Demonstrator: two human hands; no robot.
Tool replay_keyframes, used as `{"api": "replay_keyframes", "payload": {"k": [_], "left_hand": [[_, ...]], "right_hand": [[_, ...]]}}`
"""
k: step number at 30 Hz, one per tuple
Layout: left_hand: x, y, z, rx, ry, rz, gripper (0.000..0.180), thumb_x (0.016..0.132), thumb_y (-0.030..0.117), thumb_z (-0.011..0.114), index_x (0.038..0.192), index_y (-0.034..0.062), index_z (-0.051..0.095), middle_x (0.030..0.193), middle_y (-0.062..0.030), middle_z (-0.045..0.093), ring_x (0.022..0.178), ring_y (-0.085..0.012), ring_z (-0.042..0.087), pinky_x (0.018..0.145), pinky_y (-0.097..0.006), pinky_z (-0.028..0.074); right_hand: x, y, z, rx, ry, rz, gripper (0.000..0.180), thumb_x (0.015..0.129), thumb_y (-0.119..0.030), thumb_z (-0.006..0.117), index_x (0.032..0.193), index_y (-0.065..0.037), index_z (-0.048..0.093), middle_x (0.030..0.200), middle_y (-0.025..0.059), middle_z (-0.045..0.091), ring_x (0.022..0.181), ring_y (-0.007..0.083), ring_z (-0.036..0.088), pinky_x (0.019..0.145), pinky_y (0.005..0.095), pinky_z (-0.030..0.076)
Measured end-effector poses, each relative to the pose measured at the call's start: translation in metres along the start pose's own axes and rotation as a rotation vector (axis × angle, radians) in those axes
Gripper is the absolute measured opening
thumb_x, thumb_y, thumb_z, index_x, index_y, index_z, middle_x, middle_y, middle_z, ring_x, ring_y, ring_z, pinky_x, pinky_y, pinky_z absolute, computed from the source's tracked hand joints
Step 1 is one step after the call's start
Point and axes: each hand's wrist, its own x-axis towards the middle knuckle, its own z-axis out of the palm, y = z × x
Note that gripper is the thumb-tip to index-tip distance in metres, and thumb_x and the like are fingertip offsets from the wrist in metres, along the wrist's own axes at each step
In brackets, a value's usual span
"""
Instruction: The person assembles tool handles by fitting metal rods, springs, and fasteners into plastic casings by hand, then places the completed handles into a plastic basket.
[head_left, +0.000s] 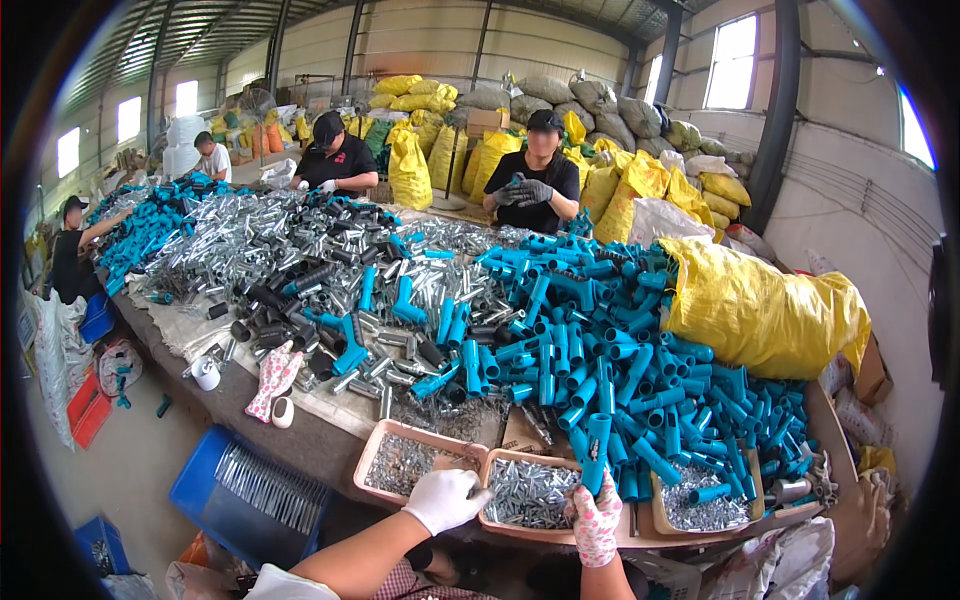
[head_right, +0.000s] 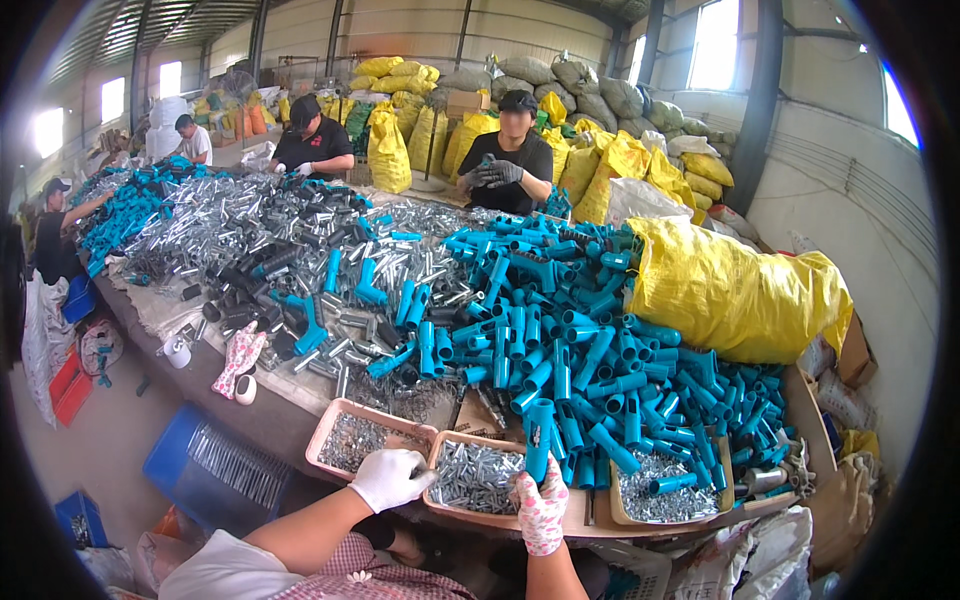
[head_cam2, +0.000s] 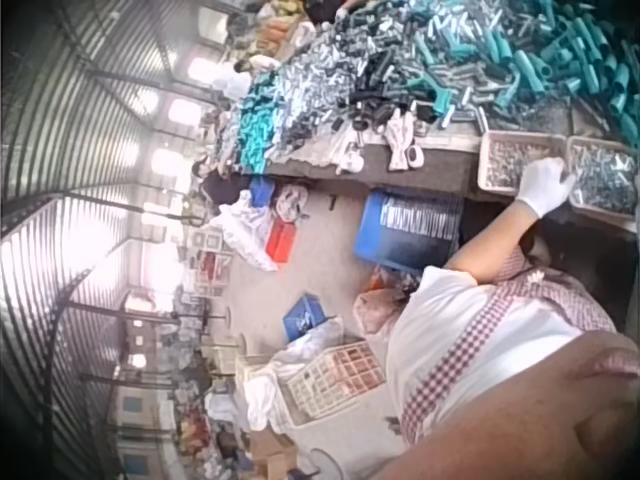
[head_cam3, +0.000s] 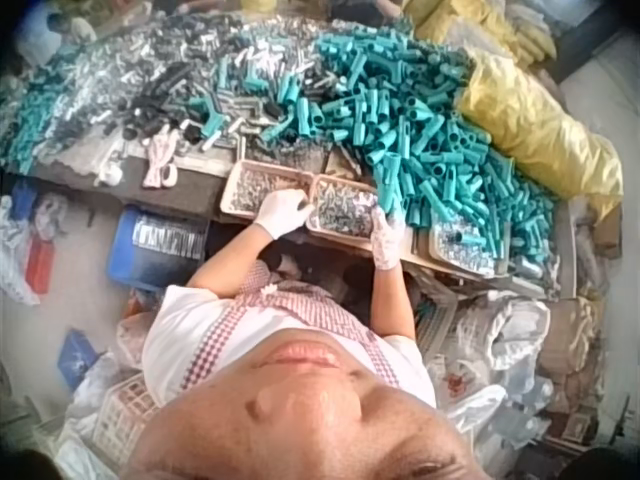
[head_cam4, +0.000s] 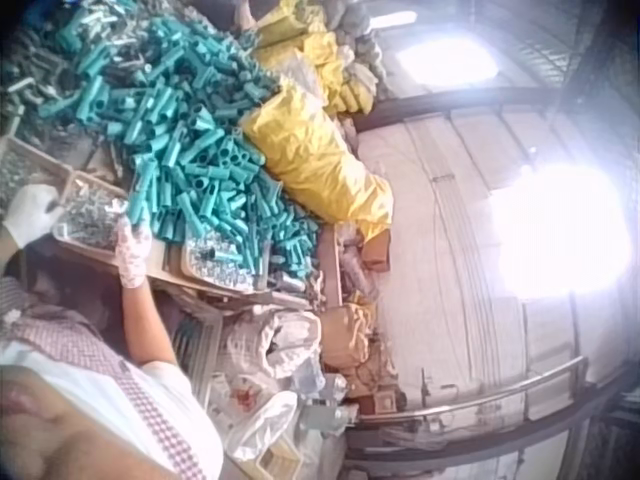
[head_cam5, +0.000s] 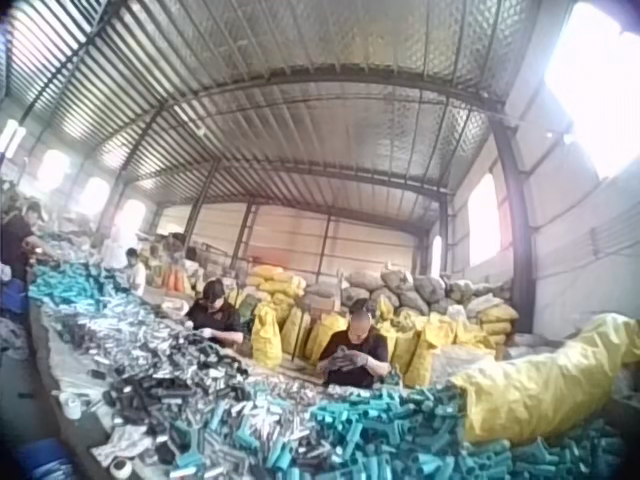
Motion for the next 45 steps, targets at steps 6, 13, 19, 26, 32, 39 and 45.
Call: {"api": "replay_keyframes", "payload": {"k": [6, 13, 19, 26, 32, 39, 45], "left_hand": [[0.0, 0.0, 0.001, 0.003, 0.007, 0.011, 0.037, 0.084, 0.044, 0.062, 0.074, 0.0089, 0.067, 0.077, -0.0127, 0.068, 0.072, -0.0321, 0.067, 0.067, -0.044, 0.053], [0.001, 0.001, -0.001, -0.009, -0.007, -0.005, 0.037, 0.085, 0.044, 0.061, 0.074, 0.0082, 0.067, 0.077, -0.0127, 0.068, 0.072, -0.0324, 0.067, 0.067, -0.044, 0.053], [0.002, 0.003, -0.003, -0.007, -0.018, -0.013, 0.038, 0.085, 0.044, 0.061, 0.074, 0.0078, 0.067, 0.078, -0.0132, 0.068, 0.073, -0.0328, 0.067, 0.068, -0.044, 0.053], [0.0, 0.002, -0.002, -0.023, -0.031, -0.025, 0.039, 0.085, 0.045, 0.061, 0.075, 0.0082, 0.068, 0.079, -0.0139, 0.069, 0.074, -0.0333, 0.067, 0.068, -0.045, 0.053], [-0.001, 0.0, 0.001, -0.015, 0.025, -0.003, 0.039, 0.085, 0.044, 0.061, 0.073, 0.0079, 0.067, 0.074, -0.0153, 0.067, 0.071, -0.0342, 0.066, 0.066, -0.045, 0.053], [0.003, 0.005, 0.001, -0.034, 0.02, -0.016, 0.035, 0.084, 0.041, 0.062, 0.073, 0.0084, 0.067, 0.072, -0.0145, 0.067, 0.069, -0.0341, 0.066, 0.066, -0.045, 0.052], [0.0, -0.005, -0.004, -0.187, 0.345, 0.035, 0.021, 0.083, 0.028, 0.068, 0.083, 0.0068, 0.068, 0.082, -0.0153, 0.068, 0.076, -0.0334, 0.066, 0.069, -0.041, 0.053]], "right_hand": [[-0.003, 0.0, 0.0, 0.011, 0.02, -0.024, 0.051, 0.09, -0.01, 0.062, 0.136, -0.003, 0.044, 0.083, 0.0025, 0.06, 0.063, 0.0079, 0.054, 0.057, 0.0224, 0.046], [-0.002, 0.001, 0.0, 0.015, 0.031, -0.008, 0.051, 0.09, -0.01, 0.062, 0.137, -0.002, 0.044, 0.083, 0.0024, 0.06, 0.063, 0.0072, 0.053, 0.057, 0.0219, 0.046], [0.001, 0.009, -0.006, -0.006, -0.002, -0.06, 0.05, 0.09, -0.011, 0.062, 0.136, -0.003, 0.044, 0.083, 0.0023, 0.06, 0.063, 0.0076, 0.054, 0.057, 0.0218, 0.046], [-0.001, 0.002, 0.0, -0.028, 0.032, -0.066, 0.05, 0.09, -0.01, 0.061, 0.136, -0.003, 0.045, 0.084, 0.002, 0.059, 0.064, 0.008, 0.055, 0.057, 0.0224, 0.047], [-0.003, 0.003, 0.0, -0.016, 0.048, -0.043, 0.051, 0.091, -0.012, 0.062, 0.137, -0.003, 0.044, 0.085, 0.001, 0.058, 0.065, 0.0076, 0.054, 0.058, 0.0232, 0.048], [0.0, 0.009, -0.007, 0.008, 0.055, -0.052, 0.053, 0.09, -0.01, 0.061, 0.139, -0.003, 0.041, 0.09, 0.0011, 0.057, 0.069, 0.0079, 0.055, 0.06, 0.0231, 0.047], [0.003, 0.008, -0.001, -0.032, 0.072, -0.04, 0.054, 0.09, -0.005, 0.061, 0.14, -0.004, 0.041, 0.092, 0.0007, 0.054, 0.075, 0.0078, 0.054, 0.062, 0.0228, 0.046]]}}
